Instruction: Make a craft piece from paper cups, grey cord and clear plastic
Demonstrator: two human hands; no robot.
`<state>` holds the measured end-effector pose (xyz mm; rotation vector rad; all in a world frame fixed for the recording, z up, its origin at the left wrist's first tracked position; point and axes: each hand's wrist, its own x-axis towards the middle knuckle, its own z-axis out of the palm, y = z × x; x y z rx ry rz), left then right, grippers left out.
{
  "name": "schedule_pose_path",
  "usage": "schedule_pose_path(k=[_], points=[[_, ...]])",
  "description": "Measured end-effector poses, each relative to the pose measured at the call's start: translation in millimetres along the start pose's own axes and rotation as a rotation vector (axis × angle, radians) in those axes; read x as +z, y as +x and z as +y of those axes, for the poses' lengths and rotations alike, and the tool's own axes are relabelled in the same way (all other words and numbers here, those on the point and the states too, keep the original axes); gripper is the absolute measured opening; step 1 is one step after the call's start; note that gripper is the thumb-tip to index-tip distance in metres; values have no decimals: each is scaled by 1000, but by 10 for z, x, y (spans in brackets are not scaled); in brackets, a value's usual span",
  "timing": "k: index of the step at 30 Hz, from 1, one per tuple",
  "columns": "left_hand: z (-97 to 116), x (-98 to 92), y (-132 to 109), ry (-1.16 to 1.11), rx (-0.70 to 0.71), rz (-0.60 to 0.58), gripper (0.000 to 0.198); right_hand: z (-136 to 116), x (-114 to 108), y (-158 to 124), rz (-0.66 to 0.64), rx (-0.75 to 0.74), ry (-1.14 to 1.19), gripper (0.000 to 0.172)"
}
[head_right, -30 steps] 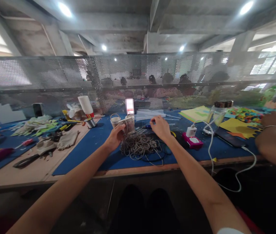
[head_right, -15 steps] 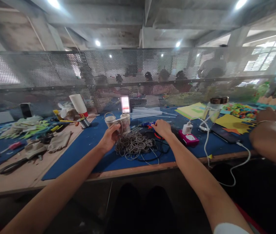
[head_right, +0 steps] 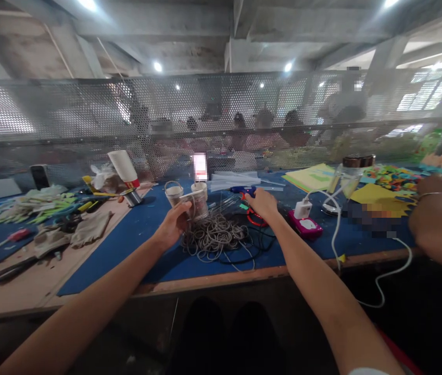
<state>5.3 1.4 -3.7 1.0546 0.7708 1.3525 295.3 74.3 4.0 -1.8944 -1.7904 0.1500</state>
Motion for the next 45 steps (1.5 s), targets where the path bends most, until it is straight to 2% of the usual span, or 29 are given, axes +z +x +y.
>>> schedule_pose_path(k=[4,6,12,17,24,28,36,41,45], points=[[3,11,-11,-13,-3,-20,46,-83,14,-26,13,-65,569,34],[10,15,-18,-20,-7,-7,46,-156,25,-70,44,-133,757,35],[27,39,-31,-19,-5,-1,42,-347,33,-274,162,-273,749,36],[14,19,-20,-22,-3,-12,43,-472,45,-384,143,-358,938,33],[-17,-23,7,-20,7,-12,47,-503,44,-456,240,-310,757,32],[1,-7,-5,-27,1,-11,48,-540,26,-508,268,-295,741,33],[12,-11,12,-69,22,11,44,-608,73,-584,195,-313,704,33],[12,-39,32,-65,21,2,45,-584,127,-606,218,-390,638,37],[28,-42,32,-87,11,-7,43,-540,167,-603,259,-521,516,36]])
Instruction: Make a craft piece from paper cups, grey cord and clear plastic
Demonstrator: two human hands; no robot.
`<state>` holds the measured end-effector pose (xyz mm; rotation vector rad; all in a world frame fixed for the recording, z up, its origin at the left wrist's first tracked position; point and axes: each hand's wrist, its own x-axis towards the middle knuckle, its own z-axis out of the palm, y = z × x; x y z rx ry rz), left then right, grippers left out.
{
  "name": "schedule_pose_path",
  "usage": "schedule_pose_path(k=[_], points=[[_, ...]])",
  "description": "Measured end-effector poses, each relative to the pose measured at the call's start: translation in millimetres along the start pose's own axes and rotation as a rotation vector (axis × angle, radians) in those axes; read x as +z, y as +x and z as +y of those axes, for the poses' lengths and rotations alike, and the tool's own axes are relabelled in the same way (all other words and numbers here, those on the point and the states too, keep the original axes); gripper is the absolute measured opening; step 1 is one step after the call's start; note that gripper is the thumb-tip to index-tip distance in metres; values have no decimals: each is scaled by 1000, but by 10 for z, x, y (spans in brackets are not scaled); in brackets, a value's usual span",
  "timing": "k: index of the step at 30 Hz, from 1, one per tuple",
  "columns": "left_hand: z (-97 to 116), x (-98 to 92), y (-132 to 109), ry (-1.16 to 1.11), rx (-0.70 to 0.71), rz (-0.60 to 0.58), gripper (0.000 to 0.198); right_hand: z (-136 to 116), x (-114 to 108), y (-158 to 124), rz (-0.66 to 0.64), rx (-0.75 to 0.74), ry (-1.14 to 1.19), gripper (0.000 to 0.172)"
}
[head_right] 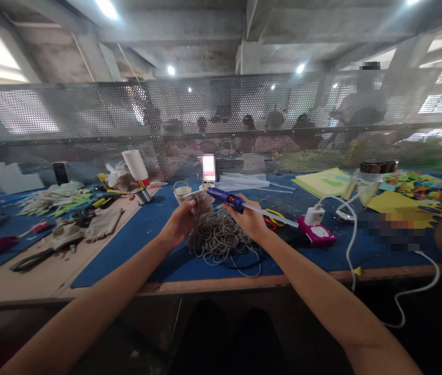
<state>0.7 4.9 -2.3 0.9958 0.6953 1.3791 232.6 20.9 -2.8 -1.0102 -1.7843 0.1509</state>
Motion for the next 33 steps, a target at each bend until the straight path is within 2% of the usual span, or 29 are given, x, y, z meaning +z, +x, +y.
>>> schedule_pose_path(k=[4,13,21,28,33], points=[[25,32,-27,-12,-11,-6,41,7,5,-21,-33,-87,-42,35],[23,49,-37,13,16,-18,38,28,-4,-57,-95,-114,-100,32],[13,50,-49,19,30,-35,40,19,-11,-56,-48,-224,-115,33],[-10,15,-32,35,45,-33,40,-14,-38,-66,-68,-231,-102,29],[16,58,-52,25,44,-7,45,6,-33,-64,-77,-234,-115,29]])
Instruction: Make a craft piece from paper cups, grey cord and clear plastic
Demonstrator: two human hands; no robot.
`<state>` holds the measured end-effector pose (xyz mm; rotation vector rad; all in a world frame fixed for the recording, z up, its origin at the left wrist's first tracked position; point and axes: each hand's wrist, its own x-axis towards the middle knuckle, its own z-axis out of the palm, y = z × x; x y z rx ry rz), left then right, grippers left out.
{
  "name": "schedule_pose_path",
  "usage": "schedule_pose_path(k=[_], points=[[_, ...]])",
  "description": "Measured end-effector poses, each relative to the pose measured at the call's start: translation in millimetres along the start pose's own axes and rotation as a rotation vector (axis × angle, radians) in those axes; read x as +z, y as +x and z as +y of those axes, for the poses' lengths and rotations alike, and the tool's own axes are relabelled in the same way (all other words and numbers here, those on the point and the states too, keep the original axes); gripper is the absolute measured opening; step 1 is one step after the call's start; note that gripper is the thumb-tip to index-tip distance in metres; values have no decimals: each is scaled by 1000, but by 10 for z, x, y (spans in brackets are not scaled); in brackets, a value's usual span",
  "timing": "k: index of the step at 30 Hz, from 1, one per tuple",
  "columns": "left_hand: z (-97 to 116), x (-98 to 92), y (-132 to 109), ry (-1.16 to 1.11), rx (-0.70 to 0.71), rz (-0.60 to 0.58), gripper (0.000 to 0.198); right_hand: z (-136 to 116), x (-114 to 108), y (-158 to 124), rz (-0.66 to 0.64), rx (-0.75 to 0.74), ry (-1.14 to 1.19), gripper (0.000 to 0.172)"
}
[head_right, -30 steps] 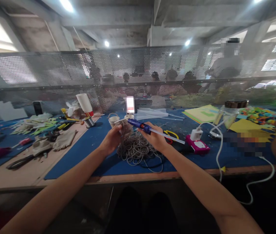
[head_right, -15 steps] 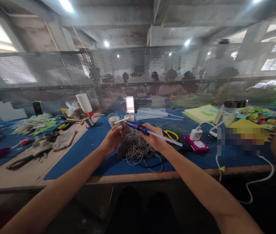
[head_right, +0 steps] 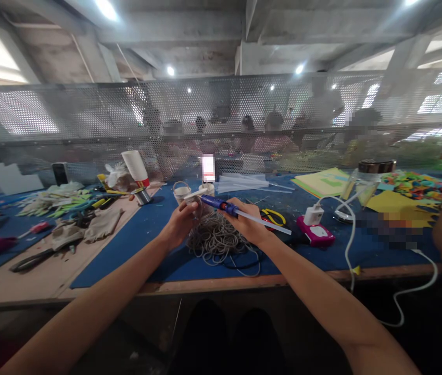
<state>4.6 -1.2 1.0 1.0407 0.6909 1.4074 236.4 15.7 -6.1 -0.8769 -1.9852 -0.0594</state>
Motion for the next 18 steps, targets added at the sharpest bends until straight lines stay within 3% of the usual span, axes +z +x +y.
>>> schedule_pose_path(k=[18], points=[[-18,-36,22,7,-13,-7,46,13,-15,3,-19,30,0,27]])
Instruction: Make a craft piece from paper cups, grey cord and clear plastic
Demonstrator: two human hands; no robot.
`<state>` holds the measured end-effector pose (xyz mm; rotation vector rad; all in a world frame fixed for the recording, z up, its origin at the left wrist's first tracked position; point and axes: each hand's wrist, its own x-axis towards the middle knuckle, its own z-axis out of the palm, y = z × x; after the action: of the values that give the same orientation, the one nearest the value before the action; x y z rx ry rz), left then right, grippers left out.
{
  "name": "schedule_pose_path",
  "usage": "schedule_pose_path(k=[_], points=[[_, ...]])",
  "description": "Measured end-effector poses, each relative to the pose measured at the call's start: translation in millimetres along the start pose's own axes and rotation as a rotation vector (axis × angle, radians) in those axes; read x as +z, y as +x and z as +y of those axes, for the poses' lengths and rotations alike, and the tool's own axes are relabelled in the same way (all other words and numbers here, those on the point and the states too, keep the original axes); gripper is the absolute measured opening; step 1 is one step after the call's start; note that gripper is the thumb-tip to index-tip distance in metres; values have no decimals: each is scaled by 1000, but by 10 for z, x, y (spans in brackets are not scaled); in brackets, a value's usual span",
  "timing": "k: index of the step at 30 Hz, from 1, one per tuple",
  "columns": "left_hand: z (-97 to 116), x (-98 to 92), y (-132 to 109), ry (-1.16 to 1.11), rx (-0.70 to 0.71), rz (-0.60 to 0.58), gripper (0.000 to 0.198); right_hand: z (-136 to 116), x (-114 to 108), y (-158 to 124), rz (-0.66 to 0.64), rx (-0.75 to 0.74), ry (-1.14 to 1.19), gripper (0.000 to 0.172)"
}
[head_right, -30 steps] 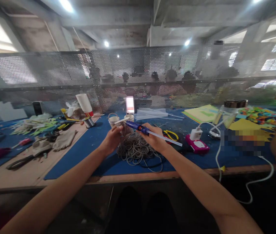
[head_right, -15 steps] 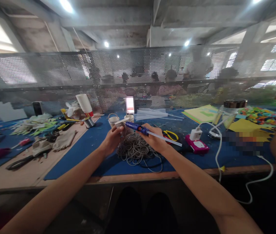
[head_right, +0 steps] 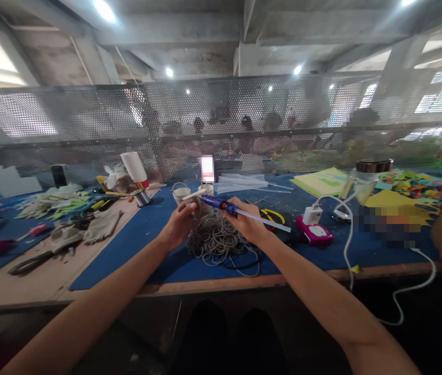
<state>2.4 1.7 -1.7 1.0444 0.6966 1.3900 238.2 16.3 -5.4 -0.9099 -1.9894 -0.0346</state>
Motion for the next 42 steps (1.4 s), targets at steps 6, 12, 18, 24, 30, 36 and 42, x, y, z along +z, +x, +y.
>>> schedule_pose_path(k=[6,12,18,24,30,36,42], points=[[-6,-16,7,-6,-1,-10,45,10,5,8,32,0,-46,29],[-3,-24,-2,-3,-4,-14,44,-12,-28,20,13,23,1,29],[-15,-38,7,-17,13,-35,42,-22,-37,30,25,31,5,31],[1,-26,-3,-25,4,-35,41,-8,-37,30,29,39,-8,30],[29,-7,-20,-42,-19,-57,42,5,-44,30,15,46,-25,30],[37,-2,-24,-65,-30,-59,40,29,-34,32,25,35,-41,29],[59,28,-36,-87,-30,-64,42,44,-26,32,38,24,-49,30]])
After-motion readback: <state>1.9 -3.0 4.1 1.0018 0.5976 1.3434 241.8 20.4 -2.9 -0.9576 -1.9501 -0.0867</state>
